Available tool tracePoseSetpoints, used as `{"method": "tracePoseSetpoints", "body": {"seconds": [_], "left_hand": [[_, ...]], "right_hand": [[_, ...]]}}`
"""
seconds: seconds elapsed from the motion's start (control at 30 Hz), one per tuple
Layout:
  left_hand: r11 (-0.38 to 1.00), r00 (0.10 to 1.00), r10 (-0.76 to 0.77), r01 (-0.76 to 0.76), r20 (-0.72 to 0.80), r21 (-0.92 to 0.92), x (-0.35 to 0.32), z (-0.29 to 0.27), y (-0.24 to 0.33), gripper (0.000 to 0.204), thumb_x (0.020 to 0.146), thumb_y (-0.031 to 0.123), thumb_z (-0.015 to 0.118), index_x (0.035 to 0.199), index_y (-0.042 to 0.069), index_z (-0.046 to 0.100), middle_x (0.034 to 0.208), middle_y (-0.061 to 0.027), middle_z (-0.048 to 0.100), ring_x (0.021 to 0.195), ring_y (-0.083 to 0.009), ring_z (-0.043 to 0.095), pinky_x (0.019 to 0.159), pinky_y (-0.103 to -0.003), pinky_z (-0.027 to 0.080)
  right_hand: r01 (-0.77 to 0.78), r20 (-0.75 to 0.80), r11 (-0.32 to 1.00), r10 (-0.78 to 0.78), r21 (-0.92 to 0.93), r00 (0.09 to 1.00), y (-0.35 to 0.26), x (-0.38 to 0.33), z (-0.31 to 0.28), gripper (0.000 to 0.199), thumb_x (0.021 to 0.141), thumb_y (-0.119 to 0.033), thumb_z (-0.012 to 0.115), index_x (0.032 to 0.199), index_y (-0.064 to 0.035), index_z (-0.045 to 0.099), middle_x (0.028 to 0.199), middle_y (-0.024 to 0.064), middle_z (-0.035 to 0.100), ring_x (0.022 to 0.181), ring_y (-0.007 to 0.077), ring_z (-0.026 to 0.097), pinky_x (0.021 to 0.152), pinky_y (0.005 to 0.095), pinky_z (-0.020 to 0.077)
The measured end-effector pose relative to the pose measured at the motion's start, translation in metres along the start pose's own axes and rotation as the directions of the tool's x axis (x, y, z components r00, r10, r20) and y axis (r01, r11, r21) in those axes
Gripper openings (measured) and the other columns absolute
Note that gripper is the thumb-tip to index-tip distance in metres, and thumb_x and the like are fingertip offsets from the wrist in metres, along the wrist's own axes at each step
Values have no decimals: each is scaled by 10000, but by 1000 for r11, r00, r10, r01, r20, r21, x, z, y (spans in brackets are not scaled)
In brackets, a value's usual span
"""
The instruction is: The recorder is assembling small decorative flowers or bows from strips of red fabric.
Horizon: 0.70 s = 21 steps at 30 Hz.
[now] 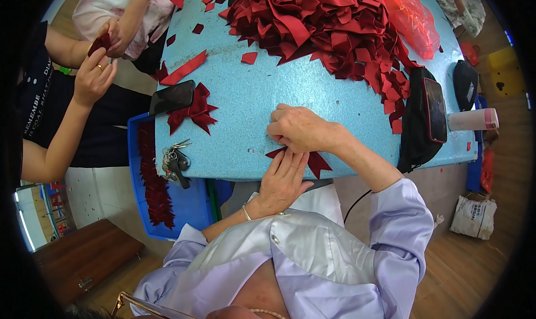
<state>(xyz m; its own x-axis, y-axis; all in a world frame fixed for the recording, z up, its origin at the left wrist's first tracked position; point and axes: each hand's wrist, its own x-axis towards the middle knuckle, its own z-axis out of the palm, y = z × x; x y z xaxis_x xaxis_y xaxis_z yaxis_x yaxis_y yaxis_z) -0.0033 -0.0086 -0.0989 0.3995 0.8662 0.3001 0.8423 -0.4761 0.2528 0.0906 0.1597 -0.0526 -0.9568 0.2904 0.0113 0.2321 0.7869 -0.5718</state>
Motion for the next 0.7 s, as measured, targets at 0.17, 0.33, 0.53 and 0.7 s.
{"method": "tracePoseSetpoints", "body": {"seconds": [0.17,0.33,0.53,0.7], "left_hand": [[999,1000,-12,11,-2,-38,1,1,1,780,797,448,671,1298,-129,516,1382,-298,471,1277,-420,448,1077,-476,355],[1000,1000,-10,10,2,-6,4,-1,3,786,799,459,665,1297,-130,517,1385,-295,472,1273,-409,455,1066,-469,360],[999,999,-45,45,-19,9,5,-3,4,774,767,420,710,1294,-115,526,1386,-271,487,1275,-379,470,1058,-452,358],[998,997,-68,68,-29,-9,6,-4,5,768,732,396,749,1281,-100,543,1384,-257,498,1271,-359,483,1050,-444,360]], "right_hand": [[9,-120,1000,-9,4,993,6,-1,13,128,675,-6,681,690,-28,556,755,83,546,843,273,560,650,387,485],[42,-207,994,-19,105,978,16,-3,15,137,669,12,662,687,-34,534,762,83,530,825,296,550,650,400,478],[58,-410,998,-37,38,911,22,-11,3,106,709,-9,667,796,-44,619,877,94,586,876,308,562,691,392,474],[47,-359,993,-81,-104,930,-3,-46,-8,191,814,-114,650,998,-80,690,1187,97,610,1144,300,536,825,420,448]]}}
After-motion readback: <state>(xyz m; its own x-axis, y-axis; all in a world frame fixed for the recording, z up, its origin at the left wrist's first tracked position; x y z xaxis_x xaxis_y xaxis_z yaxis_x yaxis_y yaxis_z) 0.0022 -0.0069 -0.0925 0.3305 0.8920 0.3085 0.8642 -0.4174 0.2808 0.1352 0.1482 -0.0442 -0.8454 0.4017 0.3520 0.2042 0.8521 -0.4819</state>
